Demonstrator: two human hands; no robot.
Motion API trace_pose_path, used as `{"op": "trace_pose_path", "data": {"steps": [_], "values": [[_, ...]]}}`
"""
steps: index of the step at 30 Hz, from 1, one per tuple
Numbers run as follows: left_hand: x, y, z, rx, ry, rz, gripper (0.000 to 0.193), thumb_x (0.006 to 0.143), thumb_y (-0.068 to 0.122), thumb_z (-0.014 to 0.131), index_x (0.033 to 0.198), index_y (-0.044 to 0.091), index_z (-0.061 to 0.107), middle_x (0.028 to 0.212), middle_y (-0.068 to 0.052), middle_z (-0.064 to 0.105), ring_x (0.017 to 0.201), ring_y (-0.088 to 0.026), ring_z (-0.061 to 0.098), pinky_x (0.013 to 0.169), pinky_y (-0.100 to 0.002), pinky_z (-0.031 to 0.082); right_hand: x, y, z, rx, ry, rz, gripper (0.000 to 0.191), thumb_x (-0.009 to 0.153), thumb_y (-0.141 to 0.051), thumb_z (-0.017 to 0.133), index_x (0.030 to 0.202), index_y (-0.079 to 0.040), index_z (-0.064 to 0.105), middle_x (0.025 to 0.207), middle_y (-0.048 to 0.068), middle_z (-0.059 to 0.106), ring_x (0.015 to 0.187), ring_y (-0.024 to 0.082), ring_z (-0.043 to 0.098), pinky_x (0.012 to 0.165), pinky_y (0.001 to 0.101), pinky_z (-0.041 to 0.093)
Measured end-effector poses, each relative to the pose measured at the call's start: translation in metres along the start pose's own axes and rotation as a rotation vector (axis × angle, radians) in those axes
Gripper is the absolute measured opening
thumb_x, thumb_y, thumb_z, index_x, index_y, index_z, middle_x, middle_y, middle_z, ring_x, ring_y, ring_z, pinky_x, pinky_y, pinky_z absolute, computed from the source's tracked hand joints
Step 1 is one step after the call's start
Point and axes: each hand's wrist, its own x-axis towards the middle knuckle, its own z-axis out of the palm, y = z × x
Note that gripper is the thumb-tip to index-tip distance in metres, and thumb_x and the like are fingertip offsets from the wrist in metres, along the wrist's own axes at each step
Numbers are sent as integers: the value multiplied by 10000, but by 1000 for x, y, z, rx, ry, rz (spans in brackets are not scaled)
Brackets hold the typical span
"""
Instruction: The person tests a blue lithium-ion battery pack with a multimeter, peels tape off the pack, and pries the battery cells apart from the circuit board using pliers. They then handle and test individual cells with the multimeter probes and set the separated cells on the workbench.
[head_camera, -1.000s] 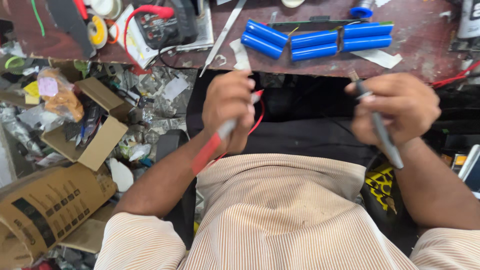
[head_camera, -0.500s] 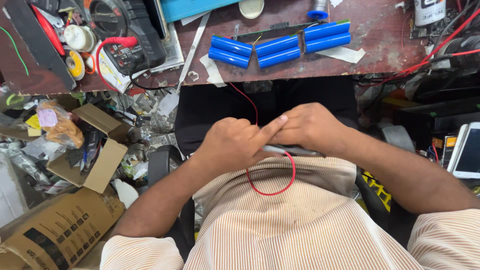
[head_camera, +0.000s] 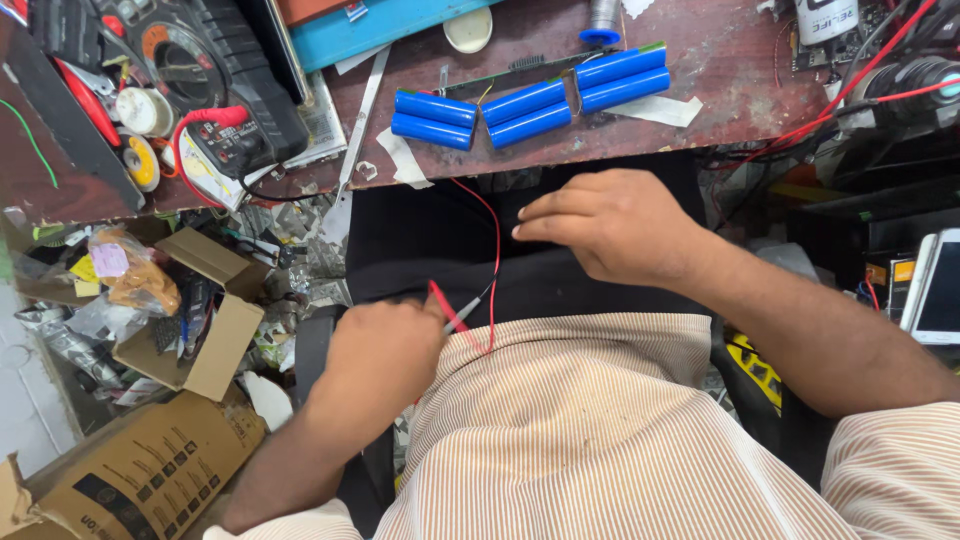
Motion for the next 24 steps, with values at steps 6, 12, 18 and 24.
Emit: {"op": "trace_pose_path", "data": {"steps": [6,12,18,24], "values": [[-33,21,-62,-305,1014,733,238,922,203,719,1113,61,717,936,-122,660,761,-225,699,658,-312,553,1,14,1,-56,-16,-24,304,824,-103,717,1118,-175,750,1111,-28,755,901,185,716,724,357,570],[-23,59,-67,-432,997,1010,109,810,46,670,898,48,607,980,-35,608,803,-143,637,614,-260,461,5,14,5,-41,-72,-41,286,829,-130,722,1107,-188,751,1075,-34,760,866,176,716,676,345,566],[-14,74,-62,-388,1045,742,111,861,83,688,858,51,582,922,-49,570,778,-178,586,601,-311,396,5,11,-1,-41,101,-55,134,866,-97,755,977,-167,779,917,-17,754,730,171,696,637,339,539],[72,51,-77,-196,1154,302,195,873,194,782,968,84,651,792,-36,524,727,-218,553,605,-391,394,-2,21,-24,-384,410,-13,193,758,-77,828,919,-25,735,941,91,746,811,266,701,720,386,542]]}}
